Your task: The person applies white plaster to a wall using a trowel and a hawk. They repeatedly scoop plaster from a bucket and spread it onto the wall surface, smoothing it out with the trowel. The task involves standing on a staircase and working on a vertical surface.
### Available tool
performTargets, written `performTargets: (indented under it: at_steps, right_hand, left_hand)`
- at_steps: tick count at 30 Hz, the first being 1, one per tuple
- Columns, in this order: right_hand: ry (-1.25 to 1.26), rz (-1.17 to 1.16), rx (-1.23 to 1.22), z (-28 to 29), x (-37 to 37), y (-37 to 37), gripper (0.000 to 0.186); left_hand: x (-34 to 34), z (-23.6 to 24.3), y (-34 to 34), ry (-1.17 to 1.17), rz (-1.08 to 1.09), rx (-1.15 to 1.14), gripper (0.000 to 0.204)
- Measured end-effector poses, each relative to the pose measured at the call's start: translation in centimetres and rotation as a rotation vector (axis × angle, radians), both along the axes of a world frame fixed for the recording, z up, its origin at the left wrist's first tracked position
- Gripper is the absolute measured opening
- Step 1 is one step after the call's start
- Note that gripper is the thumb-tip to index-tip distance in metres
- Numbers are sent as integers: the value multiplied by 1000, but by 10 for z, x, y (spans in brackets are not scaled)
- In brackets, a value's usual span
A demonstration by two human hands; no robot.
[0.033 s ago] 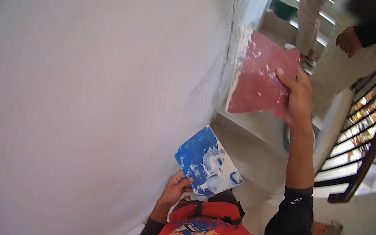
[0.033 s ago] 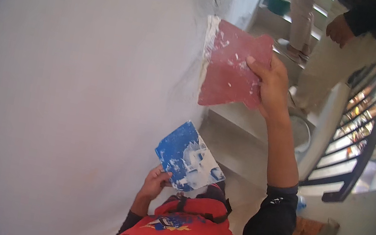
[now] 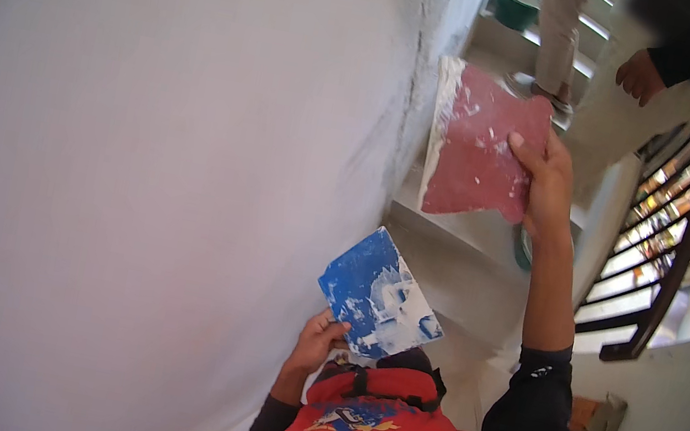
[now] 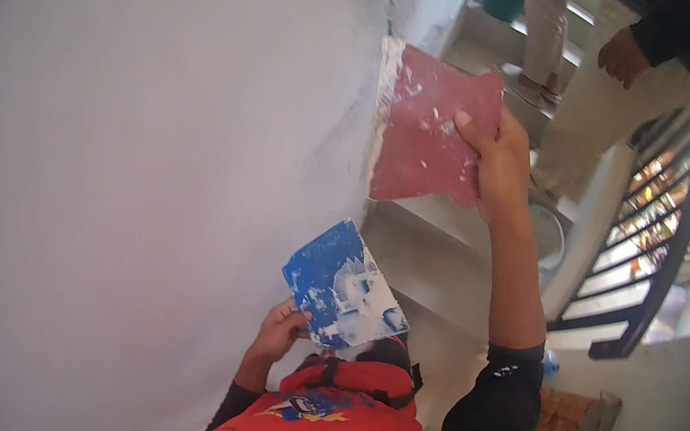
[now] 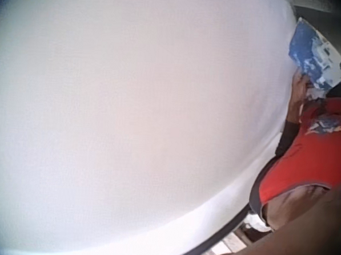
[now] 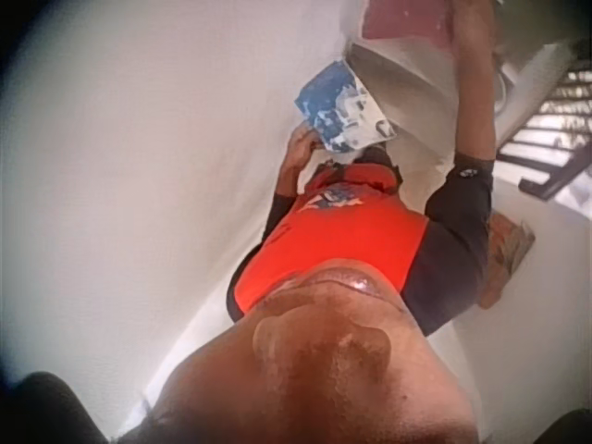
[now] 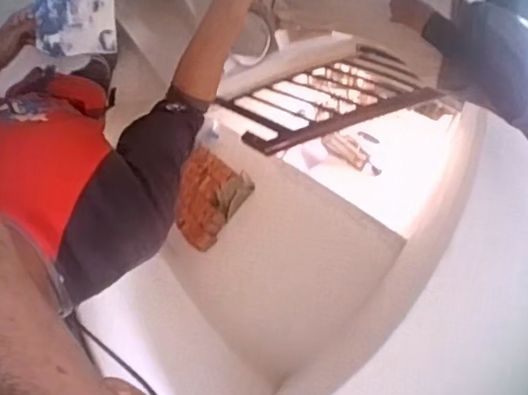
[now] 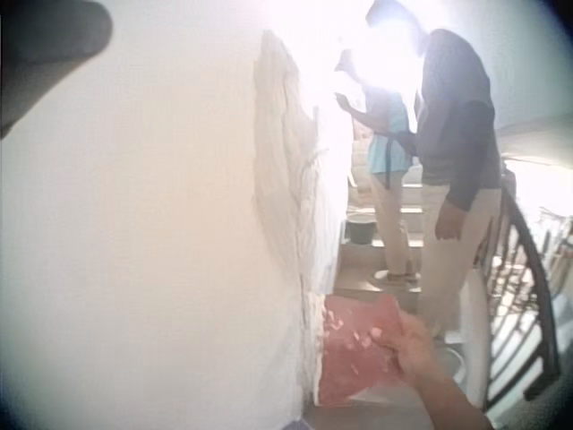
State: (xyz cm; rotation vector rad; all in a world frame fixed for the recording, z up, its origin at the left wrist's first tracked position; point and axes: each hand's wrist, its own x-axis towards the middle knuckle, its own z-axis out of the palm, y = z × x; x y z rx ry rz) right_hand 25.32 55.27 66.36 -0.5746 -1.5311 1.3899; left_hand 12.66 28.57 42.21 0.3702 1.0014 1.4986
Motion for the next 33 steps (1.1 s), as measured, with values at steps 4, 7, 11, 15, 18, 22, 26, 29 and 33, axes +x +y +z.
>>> performTargets:
  at_steps: [4,7,11,15,18,22,26,29,33]
  right_hand:
    - [-388,-165,208,-26,42,-17,28]
    - [-604,-75,135,-34,87,-50,24]
    - [-504,-65,145,-98,100,-79,19]
    - [-281,-138,92,-144,119,-89,19]
    - [-62,-306,-64,-171,126,-112,23]
    - [-89,-440,-75,-196,142,-121,25]
    - [-454,-509,-10,-183,140,-134,24]
    - [-623,-435,18,-149,126,-134,24]
    - [-749,-339,157,-119,122,-142,19]
  left_hand:
    - [-35,8,23,-22,-139,-9,31]
    - [-23,35,21,-105,-121,-39,30]
    - [-44,23,38,-200,-121,40,29]
    - [-43,39,44,-200,-109,4,31]
    - [-39,44,43,-169,-107,9,33]
    - [-27,48,38,-67,-84,-54,35]
    - [-13,49,33,33,-12,-64,34]
    - [-1,42,32,81,-5,-39,32]
    - [3,54,32,172,-33,-50,31]
